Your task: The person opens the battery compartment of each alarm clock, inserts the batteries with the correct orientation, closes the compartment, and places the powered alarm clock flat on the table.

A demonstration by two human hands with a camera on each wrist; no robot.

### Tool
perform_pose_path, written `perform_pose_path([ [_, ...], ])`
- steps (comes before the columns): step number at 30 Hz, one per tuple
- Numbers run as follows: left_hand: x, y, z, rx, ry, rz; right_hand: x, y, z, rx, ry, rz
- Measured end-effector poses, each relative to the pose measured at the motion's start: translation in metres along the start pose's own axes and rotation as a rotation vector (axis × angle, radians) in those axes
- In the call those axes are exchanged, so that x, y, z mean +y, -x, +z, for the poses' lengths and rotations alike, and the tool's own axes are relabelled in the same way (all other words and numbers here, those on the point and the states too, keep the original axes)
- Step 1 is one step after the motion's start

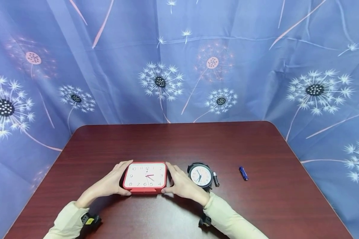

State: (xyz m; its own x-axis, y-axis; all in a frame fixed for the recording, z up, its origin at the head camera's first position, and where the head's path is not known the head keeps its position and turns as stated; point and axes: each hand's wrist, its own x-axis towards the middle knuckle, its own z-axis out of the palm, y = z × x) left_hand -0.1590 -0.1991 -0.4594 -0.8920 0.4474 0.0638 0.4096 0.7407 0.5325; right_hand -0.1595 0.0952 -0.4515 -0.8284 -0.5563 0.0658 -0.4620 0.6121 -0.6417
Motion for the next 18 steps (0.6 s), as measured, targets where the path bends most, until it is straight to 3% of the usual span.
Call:
perform_pose_path([
  [7,-0.001,-0.002,0.001,-0.043,0.045,-0.025,-0.001,-0.004,0.005,0.003,-0.016,0.005],
  [18,-0.001,-0.004,0.002,-0.040,0.052,0.013,0.002,-0.014,0.009,0.012,-0.012,0.066],
])
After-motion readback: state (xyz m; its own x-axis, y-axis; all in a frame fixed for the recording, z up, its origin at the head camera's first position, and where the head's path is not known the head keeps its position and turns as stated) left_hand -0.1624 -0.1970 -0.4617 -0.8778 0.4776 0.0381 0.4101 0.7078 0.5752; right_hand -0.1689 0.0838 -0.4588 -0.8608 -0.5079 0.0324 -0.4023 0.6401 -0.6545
